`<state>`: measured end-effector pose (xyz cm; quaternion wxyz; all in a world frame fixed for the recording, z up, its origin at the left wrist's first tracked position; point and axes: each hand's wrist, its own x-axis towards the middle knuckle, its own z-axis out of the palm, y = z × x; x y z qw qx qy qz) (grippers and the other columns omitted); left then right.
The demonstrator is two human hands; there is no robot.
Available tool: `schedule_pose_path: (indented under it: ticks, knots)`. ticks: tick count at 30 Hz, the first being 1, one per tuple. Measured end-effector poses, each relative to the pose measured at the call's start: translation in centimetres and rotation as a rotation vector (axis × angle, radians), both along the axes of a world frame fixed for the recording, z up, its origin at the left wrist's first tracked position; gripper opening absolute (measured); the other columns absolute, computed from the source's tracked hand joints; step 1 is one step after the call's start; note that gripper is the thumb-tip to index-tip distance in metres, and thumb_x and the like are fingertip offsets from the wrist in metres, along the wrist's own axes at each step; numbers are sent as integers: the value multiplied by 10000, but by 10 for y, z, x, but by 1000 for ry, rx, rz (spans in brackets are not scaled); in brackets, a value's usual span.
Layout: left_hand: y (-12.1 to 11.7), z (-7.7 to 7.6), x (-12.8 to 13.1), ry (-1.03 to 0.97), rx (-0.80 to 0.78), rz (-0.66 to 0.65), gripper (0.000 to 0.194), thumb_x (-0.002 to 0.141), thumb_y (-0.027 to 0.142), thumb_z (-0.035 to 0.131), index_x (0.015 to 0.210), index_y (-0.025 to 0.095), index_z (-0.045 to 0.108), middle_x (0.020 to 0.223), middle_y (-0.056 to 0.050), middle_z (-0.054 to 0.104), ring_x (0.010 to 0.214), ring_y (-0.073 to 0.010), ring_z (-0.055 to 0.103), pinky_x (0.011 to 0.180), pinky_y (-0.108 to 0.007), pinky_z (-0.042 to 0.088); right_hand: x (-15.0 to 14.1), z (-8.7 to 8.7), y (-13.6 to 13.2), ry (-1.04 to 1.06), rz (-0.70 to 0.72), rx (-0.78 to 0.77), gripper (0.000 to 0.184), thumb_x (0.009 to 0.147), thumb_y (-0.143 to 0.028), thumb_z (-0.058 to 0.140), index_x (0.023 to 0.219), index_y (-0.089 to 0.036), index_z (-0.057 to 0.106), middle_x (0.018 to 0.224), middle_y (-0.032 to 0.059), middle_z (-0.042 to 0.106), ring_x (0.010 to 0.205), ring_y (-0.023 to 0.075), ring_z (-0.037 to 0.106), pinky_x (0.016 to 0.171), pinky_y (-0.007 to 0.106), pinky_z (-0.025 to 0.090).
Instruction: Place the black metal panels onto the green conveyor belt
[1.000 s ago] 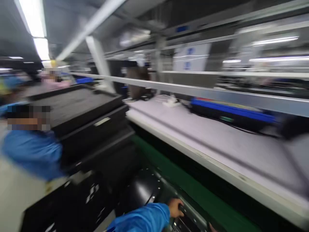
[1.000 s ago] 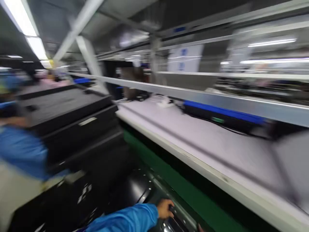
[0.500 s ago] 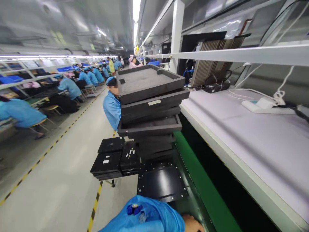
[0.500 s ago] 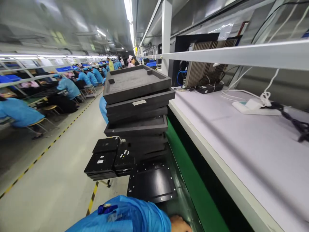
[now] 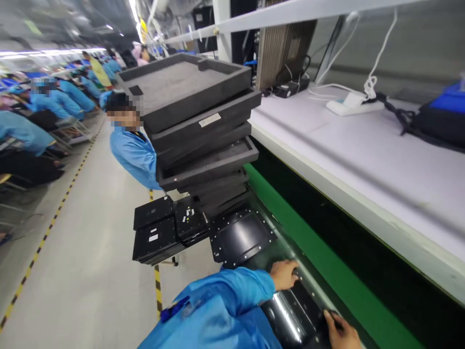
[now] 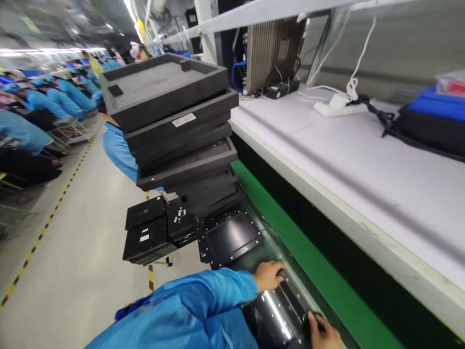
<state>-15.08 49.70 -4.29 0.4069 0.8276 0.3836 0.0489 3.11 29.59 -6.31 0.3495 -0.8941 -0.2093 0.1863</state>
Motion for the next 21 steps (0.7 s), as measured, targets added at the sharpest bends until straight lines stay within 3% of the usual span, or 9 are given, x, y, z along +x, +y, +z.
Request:
schedule_pose_path:
  ticks: [2,5,8,10,14,17,19,21]
  knots:
    - [-4,11,-46,-75,108,69,431,1033,365,604,1453,272,617,1398,-88,629,1333,-282,557,1180,-431,458,-21,-5,-19,-138,-85,-77,576,640,-798,560,926,-329,734,991,178,695,1256,510,625,990,683,569]
    - [21,29,-132,-99,370,352,364,1004,348,675,1357,259,673,1451,-103,579,1401,-289,479,1211,-443,406,-59,-11,-28,-221,-107,-122,667,778,-766,433,1071,-242,725,1078,216,691,1278,498,617,1074,654,543]
    - [66,42,-204,172,429,624,809,906,583,817,1559,201,530,1677,-196,356,1589,-417,218,1284,-605,278,-93,-9,-15,-168,-24,-93,624,742,-737,461,990,-230,726,1051,202,708,1111,472,695,1009,620,583]
    - [88,45,-233,341,336,658,1107,809,706,869,1655,169,398,1722,-244,261,1607,-474,152,1278,-684,242,-117,-3,10,-35,6,-13,595,668,-729,530,931,-232,723,998,173,732,1010,440,723,961,583,607]
    - [91,40,-250,395,263,458,1232,806,762,825,1713,132,280,1754,-254,172,1627,-460,131,1301,-691,205,-177,11,89,504,101,227,668,488,-709,773,916,-199,721,967,130,755,950,375,745,833,435,654]
    - [80,35,-242,347,234,429,1234,851,793,733,1735,111,207,1759,-285,71,1638,-471,58,1295,-743,132,-225,21,140,817,186,252,734,449,-698,914,936,-186,717,964,105,746,945,324,761,752,331,660]
    - [72,32,-238,312,227,414,1241,844,810,709,1733,99,215,1754,-302,43,1633,-492,1,1283,-777,73,-245,25,157,902,242,251,701,474,-713,944,892,-203,705,898,69,720,877,297,762,753,324,671]
    - [60,28,-234,244,222,337,1275,789,817,739,1727,103,252,1757,-293,12,1618,-517,-77,1266,-800,11,-251,28,164,852,265,236,652,485,-753,929,788,-239,665,765,33,656,767,303,744,742,380,688]
